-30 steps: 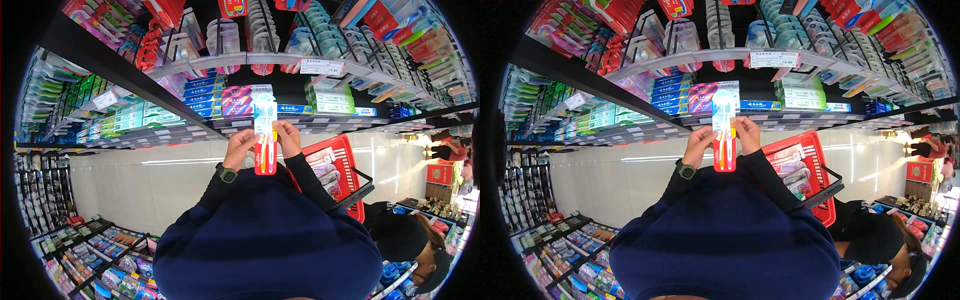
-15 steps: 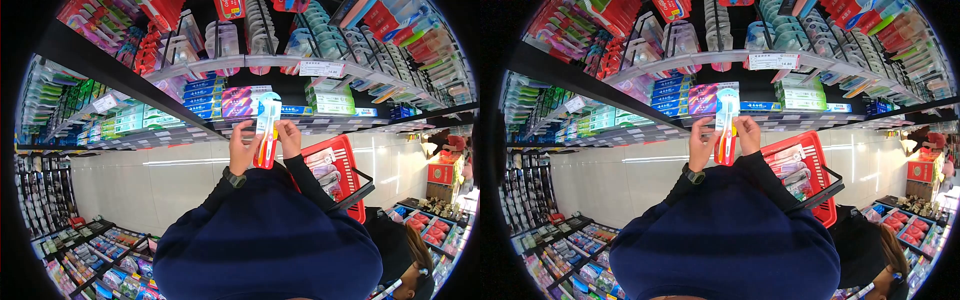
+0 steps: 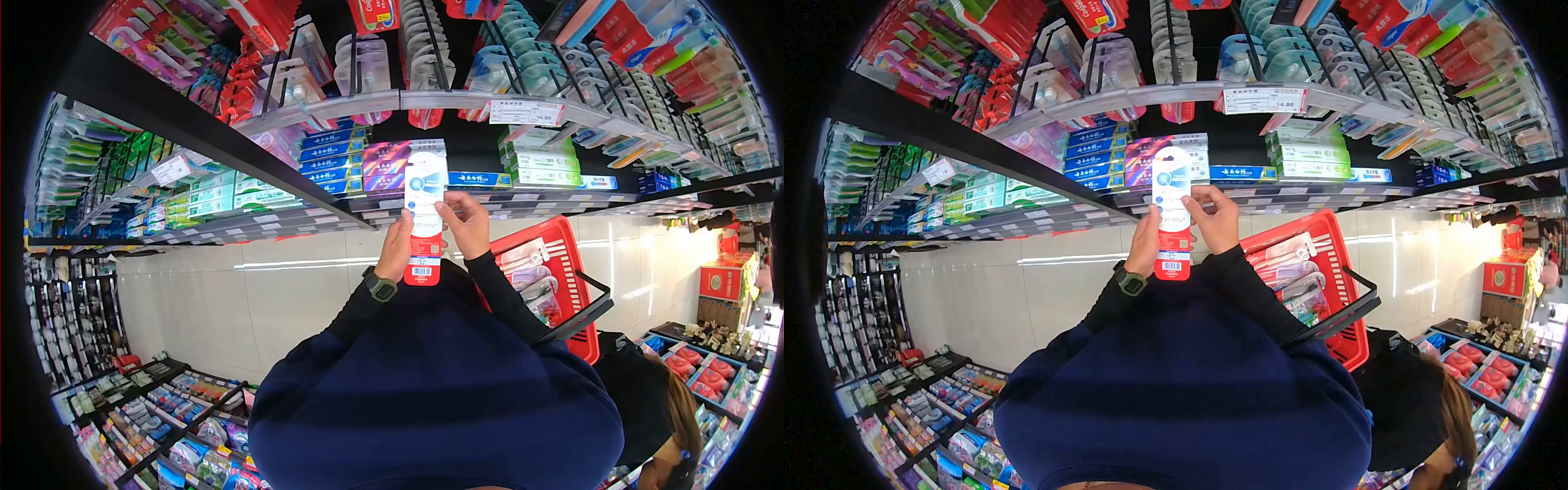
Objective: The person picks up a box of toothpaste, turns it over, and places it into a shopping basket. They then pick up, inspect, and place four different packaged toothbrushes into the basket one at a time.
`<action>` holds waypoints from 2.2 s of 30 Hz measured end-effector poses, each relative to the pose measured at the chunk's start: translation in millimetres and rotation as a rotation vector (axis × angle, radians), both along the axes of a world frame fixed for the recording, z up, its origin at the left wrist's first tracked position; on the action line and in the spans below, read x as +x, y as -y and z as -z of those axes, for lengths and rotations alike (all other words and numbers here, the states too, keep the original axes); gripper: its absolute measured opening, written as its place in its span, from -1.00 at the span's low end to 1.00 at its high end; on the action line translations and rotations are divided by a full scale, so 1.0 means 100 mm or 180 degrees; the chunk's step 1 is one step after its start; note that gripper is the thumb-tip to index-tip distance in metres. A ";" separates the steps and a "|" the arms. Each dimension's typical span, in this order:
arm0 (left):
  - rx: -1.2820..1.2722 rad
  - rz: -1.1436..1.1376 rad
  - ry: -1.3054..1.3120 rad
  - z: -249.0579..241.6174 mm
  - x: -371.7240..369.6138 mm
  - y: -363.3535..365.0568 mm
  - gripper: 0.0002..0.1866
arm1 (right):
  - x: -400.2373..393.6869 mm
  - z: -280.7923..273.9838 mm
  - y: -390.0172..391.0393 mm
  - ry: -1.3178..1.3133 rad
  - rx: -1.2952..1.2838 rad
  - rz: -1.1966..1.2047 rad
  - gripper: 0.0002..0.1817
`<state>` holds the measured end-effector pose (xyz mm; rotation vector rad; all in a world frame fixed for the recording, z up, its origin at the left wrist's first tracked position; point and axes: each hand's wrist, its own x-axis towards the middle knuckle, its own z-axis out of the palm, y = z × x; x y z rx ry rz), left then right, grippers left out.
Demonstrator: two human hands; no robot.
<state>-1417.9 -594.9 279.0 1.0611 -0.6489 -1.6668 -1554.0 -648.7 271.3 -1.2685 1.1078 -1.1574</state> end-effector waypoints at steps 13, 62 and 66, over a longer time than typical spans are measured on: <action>0.0215 -0.0011 -0.0595 0.02 0.05 0.00 -0.34 | 0.02 -0.01 -0.04 0.0537 0.0515 -0.0301 -0.87; -0.3310 0.2017 0.4396 0.63 -1.68 -0.07 -0.59 | 0.66 -1.01 -0.60 -0.0066 -0.1596 -0.0394 -0.87; -0.3786 0.2384 0.2512 0.37 -1.33 -0.04 -0.72 | 0.62 -0.98 -0.58 0.0130 -0.1236 -0.0687 -0.87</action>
